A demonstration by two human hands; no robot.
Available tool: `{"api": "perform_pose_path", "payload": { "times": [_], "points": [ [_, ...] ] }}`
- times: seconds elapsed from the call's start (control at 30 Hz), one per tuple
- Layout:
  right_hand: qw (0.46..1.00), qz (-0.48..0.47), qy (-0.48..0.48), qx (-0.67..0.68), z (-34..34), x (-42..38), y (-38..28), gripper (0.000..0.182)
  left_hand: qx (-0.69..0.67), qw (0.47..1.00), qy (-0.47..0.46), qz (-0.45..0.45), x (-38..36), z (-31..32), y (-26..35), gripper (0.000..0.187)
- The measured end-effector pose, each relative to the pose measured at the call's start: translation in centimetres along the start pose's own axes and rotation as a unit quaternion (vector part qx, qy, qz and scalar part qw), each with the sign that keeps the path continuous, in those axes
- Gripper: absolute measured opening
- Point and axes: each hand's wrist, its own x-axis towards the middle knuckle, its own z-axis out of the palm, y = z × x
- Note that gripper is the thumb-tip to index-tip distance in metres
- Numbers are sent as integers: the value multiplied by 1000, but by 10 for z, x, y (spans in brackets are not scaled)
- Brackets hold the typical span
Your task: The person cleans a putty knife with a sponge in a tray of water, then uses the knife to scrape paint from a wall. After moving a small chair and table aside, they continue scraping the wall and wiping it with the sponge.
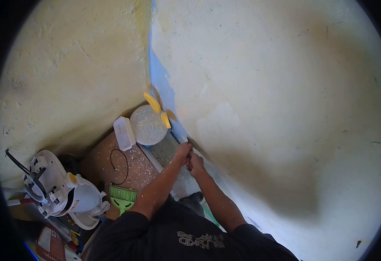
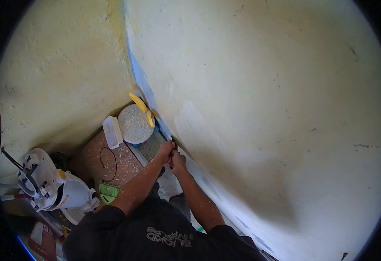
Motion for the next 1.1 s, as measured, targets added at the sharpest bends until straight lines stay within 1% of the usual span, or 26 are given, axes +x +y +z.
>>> {"api": "perform_pose_path", "payload": {
  "times": [0.03, 0.07, 0.1, 0.17, 0.2, 0.23, 0.3, 0.4, 0.43, 0.5, 0.53, 0.57, 0.63, 0.67, 0.7, 0.77, 0.8, 0.83, 0.87, 0.9, 0.93, 0.97, 1.0, 1.03, 1.07, 1.1],
  "points": [
    [1000, 12, 6, 3, 3, 4, -2, 44, -29, 994, -25, -107, -14, -4, 28, 20],
    [1000, 9, 5, 2, 1, -5, -1, 44, -70, 993, -45, -84, -32, -4, 38, 21],
    [1000, -1, 10, 4, -2, -20, 3, 39, -68, 993, -45, -82, -40, 1, 26, 21],
    [1000, -19, 10, 6, -1, -27, -3, 35, -220, 974, -27, -36, -40, 17, 6, 20],
    [1000, -13, 21, 3, -4, -27, -2, 31, -260, 963, -41, -66, -70, 19, 37, 22],
    [999, -6, 34, 1, -9, -26, 2, 27, -260, 962, -43, -69, -56, 15, 32, 22],
    [1000, -11, 23, 11, -6, -12, 1, 27, -143, 983, -62, -99, -39, 6, 33, 27],
    [999, 5, 24, 25, -7, -13, 4, 27, -137, 983, -71, -96, -57, 1, 45, 27],
    [1000, -1, 5, -7, -15, -26, 2, 26, -134, 984, -70, -93, -48, 7, 29, 27],
    [999, -8, -14, -41, -15, -30, -4, 26, -204, 979, 5, 12, -24, 30, -23, 20],
    [999, -7, -3, -48, -15, -26, -7, 26, -95, 994, 30, 37, -39, 28, 0, 21],
    [998, -3, 10, -55, -15, -22, -7, 27, -97, 994, 31, 34, -47, 21, 25, 21],
    [999, 4, -9, -45, -15, -2, 3, 29, -99, 985, -35, -133, -49, 5, 52, 26],
    [1000, 2, -7, -30, -14, -1, 5, 30, -47, 988, -26, -146, -54, 3, 60, 26],
    [1000, -3, -8, -15, -9, 0, 3, 30, -50, 988, -22, -143, -55, 4, 53, 26],
    [999, -12, -42, 4, -13, -7, 1, 29, -67, 995, 73, 33, -47, 22, 11, 21],
    [999, -10, -38, -9, -16, -4, -1, 28, -150, 972, 146, 111, -13, 45, -30, 23],
    [999, 0, -28, -20, -21, -1, 7, 27, -155, 970, 151, 107, -21, 38, -13, 23],
    [1000, 12, 4, -8, -17, 16, 4, 28, -122, 988, 97, -4, -23, 26, 4, 24],
    [1000, 19, 6, -18, -11, 22, -3, 28, -91, 989, 39, -113, -25, 15, 27, 25],
    [999, 30, -7, -24, -7, 27, -9, 28, -130, 980, 26, -152, -22, 10, 29, 24],
    [999, 44, -17, -25, -8, 23, -6, 29, -133, 977, 26, -163, -34, 11, 18, 24],
    [1000, 13, -6, -18, -8, 18, 5, 31, -149, 983, 18, -107, -36, 11, 7, 23],
    [1000, 8, -11, -19, -6, 8, 6, 31, -165, 985, 12, -42, -34, 9, 5, 22],
    [999, 22, 9, -39, -5, -9, 5, 26, -118, 992, 50, -1, -40, 20, 2, 21],
    [997, 38, 31, -61, -4, -18, 3, 22, -123, 991, 55, 2, -38, 16, 15, 21]
  ]
}}
